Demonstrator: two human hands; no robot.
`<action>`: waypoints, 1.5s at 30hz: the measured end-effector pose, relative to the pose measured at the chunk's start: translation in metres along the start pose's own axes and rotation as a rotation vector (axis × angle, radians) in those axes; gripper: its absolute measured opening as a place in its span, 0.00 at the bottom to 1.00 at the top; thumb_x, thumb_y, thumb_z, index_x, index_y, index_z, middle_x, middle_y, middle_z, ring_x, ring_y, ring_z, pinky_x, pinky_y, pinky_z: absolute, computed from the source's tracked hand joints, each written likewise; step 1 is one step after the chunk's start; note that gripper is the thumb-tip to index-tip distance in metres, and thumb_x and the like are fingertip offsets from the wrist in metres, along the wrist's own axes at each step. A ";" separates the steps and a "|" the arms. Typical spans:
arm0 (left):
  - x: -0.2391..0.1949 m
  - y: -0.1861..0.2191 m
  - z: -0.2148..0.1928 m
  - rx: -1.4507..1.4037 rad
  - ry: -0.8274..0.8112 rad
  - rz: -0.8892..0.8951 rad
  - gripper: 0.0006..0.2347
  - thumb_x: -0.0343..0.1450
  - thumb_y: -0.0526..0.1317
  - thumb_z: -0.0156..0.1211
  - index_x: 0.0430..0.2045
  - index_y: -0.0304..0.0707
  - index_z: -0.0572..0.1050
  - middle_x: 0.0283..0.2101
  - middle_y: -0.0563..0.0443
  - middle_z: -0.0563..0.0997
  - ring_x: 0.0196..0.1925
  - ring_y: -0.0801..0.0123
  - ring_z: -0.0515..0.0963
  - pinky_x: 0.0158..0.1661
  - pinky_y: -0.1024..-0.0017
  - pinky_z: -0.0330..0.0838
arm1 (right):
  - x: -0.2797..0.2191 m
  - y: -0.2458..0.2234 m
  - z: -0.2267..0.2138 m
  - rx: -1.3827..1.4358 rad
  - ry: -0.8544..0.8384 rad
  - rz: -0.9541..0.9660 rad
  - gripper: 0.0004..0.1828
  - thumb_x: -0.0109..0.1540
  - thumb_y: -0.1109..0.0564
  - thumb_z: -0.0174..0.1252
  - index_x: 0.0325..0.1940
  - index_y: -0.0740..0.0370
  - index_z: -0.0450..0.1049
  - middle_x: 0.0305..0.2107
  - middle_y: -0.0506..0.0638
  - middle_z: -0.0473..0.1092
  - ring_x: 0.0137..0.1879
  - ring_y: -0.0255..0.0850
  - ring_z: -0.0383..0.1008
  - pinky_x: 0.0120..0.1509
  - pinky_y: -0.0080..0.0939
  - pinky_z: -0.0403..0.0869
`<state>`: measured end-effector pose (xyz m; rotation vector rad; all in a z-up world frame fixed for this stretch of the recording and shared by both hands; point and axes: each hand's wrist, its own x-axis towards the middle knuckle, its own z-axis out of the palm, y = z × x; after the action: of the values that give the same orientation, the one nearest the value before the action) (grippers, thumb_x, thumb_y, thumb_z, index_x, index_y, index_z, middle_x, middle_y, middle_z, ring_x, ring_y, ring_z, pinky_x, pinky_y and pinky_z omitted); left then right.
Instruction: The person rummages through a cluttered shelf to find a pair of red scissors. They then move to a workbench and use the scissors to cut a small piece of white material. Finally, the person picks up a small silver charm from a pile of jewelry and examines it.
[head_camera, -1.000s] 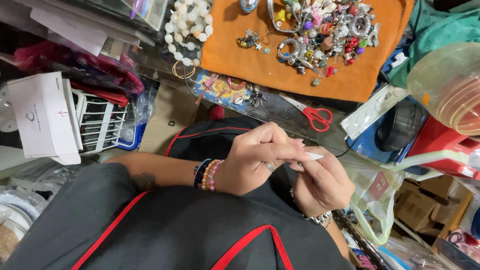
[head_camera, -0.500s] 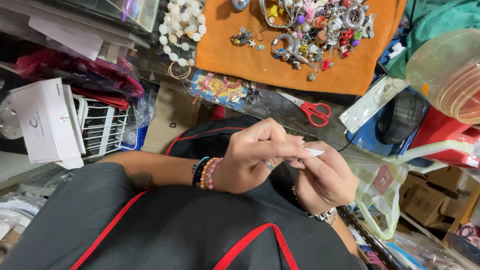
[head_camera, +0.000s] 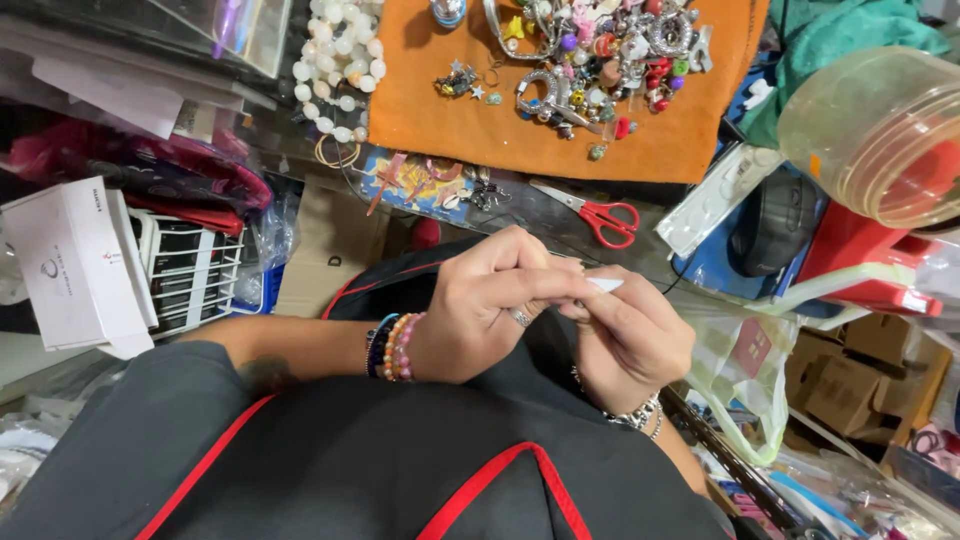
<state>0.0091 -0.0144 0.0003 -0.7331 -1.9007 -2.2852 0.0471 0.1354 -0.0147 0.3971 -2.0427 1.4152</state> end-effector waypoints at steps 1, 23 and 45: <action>0.003 0.000 -0.002 0.030 -0.010 0.007 0.07 0.76 0.32 0.55 0.35 0.35 0.83 0.26 0.50 0.71 0.40 0.53 0.87 0.45 0.54 0.85 | 0.004 -0.001 0.001 -0.023 -0.012 0.008 0.11 0.63 0.67 0.65 0.26 0.75 0.78 0.20 0.61 0.69 0.25 0.55 0.73 0.32 0.49 0.76; 0.008 -0.009 -0.017 -0.020 0.031 -0.191 0.03 0.72 0.32 0.64 0.33 0.38 0.84 0.33 0.48 0.85 0.39 0.59 0.88 0.44 0.62 0.83 | -0.009 0.013 0.030 -0.233 0.068 -0.082 0.10 0.62 0.72 0.65 0.26 0.73 0.79 0.24 0.62 0.73 0.25 0.52 0.72 0.33 0.47 0.74; 0.001 -0.003 -0.010 0.124 0.048 0.045 0.05 0.75 0.32 0.59 0.33 0.35 0.83 0.33 0.46 0.85 0.38 0.51 0.87 0.45 0.56 0.85 | -0.025 0.020 0.032 -0.059 0.163 -0.119 0.08 0.60 0.70 0.68 0.27 0.79 0.78 0.22 0.66 0.71 0.25 0.54 0.72 0.30 0.50 0.73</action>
<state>0.0042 -0.0229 -0.0031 -0.6915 -1.9624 -2.1172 0.0451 0.1115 -0.0523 0.3601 -1.8932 1.2703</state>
